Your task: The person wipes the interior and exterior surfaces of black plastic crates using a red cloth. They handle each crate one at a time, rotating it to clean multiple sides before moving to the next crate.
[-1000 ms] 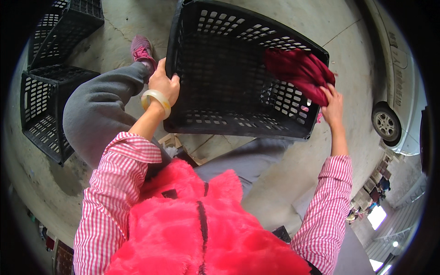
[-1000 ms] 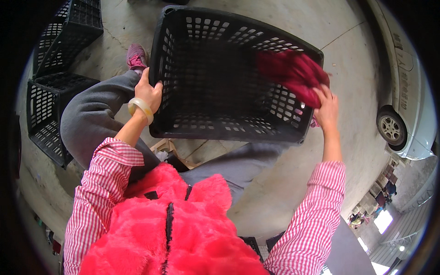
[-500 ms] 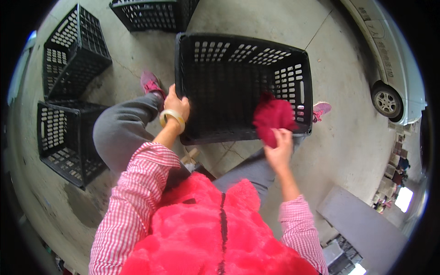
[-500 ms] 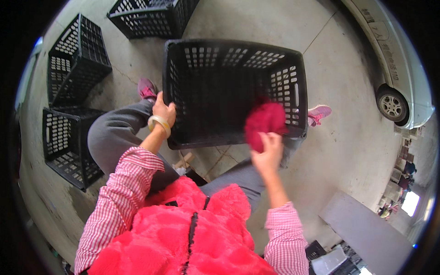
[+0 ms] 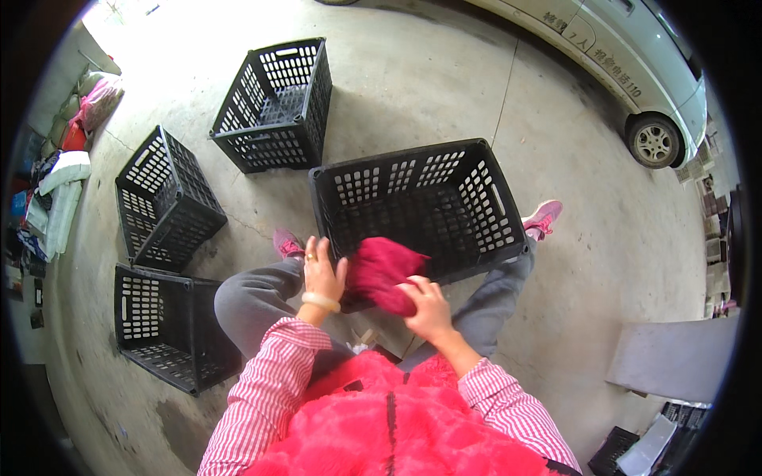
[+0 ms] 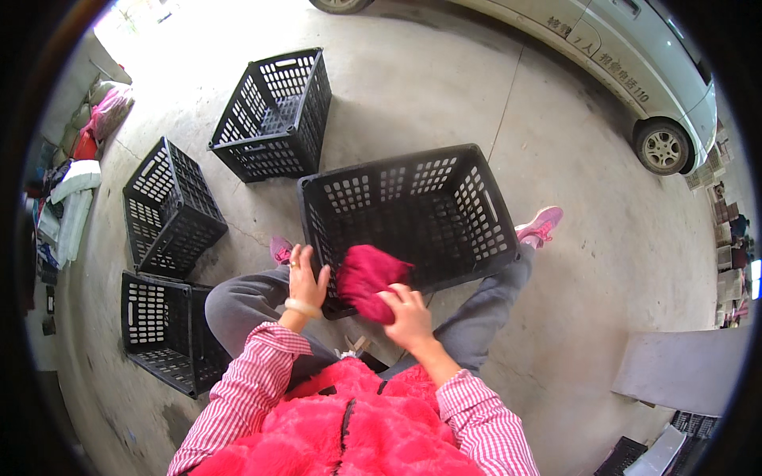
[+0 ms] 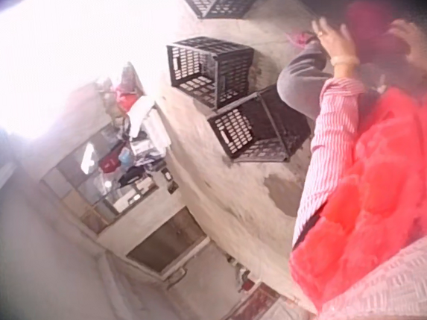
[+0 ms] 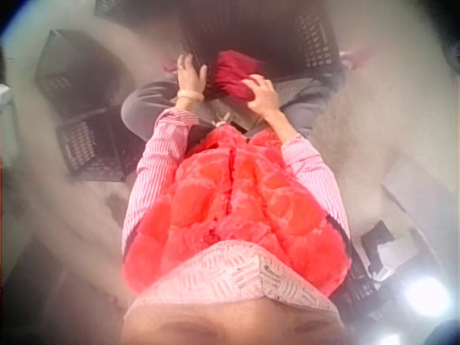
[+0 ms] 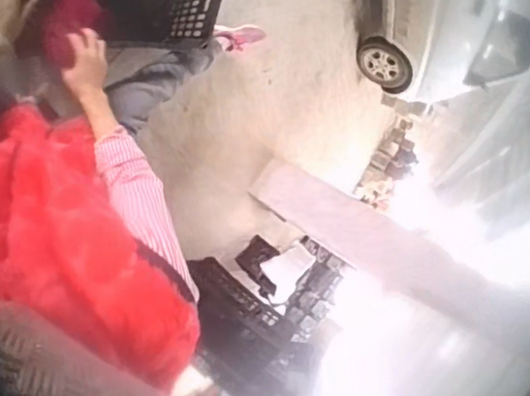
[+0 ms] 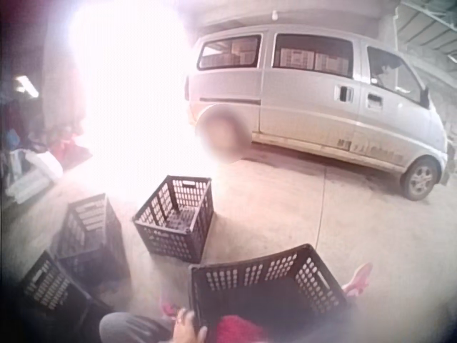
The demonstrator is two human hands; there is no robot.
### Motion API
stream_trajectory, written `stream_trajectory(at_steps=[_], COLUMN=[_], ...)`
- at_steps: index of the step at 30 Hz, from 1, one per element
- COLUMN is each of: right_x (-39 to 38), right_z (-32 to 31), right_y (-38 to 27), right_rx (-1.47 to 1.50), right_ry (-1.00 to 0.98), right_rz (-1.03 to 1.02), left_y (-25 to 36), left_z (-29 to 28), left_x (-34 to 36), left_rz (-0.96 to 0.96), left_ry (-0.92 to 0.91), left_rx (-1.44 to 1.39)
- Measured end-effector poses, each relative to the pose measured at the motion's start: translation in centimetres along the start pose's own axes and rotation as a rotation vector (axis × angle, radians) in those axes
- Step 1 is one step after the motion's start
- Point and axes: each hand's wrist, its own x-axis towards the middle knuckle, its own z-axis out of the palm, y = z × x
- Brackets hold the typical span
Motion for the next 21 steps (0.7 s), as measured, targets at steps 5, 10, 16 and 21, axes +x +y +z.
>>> stream_trajectory(at_steps=[5, 10, 16, 21], right_x=[0.4, -0.1, -4.4, -6.7], right_z=[-1.4, -5.2, -14.7, -21.6], right_y=[5.2, 7.5, 5.2, 3.6], right_rx=[0.299, 1.341, 1.464, 1.398], right_ry=[0.244, 0.519, 0.810, 0.982], right_rz=[0.365, 0.646, 0.490, 0.397], left_y=[1.4, -0.4, 1.0, 8.3], left_z=[-3.3, -1.1, -1.6, -5.8], left_x=[-4.8, -4.3, -1.7, 6.7], left_rz=[0.465, 0.663, 0.946, 0.923], left_ry=[-0.442, -0.516, -0.410, -0.382], left_rx=[0.206, 0.439, 0.400, 0.437])
